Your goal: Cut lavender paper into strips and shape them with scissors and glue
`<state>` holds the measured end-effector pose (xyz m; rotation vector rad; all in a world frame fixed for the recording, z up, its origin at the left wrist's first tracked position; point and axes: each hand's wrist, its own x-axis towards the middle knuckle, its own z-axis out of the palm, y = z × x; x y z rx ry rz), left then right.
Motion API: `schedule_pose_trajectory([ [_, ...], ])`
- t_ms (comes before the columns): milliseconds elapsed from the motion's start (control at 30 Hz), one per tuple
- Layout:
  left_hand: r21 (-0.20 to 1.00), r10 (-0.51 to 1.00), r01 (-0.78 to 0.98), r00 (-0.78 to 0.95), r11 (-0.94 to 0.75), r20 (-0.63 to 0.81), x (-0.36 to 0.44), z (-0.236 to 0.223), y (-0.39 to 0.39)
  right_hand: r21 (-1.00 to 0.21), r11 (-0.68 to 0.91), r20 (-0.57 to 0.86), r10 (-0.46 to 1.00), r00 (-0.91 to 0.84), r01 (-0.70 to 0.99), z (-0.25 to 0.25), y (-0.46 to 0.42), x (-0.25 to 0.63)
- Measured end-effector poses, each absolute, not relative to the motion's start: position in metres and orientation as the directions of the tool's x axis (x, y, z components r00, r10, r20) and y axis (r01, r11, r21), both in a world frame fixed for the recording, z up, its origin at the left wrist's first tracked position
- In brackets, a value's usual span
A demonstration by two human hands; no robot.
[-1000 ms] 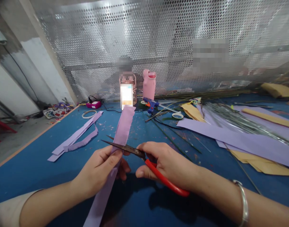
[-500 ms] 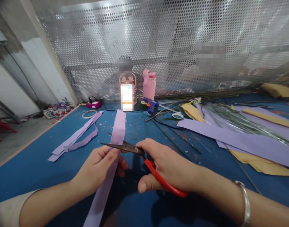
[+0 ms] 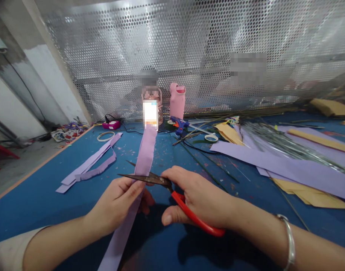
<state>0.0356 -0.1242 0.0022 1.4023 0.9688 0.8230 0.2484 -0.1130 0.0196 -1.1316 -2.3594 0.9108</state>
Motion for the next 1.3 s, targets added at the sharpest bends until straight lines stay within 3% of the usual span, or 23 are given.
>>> schedule_pose_trajectory([
  [467,0.998,0.914,0.022,0.401,0.062,-0.066,0.0371,0.0006,-0.1231,-0.695,0.462,0.041,0.791,-0.611,0.551,0.0192,-0.1124,0.2524],
  [1300,0.997,0.910,0.082,0.414,-0.012,-0.023,0.0355,0.0002,-0.1245,-0.694,0.468,0.071,0.801,-0.595,0.547,0.0212,-0.1132,0.2504],
])
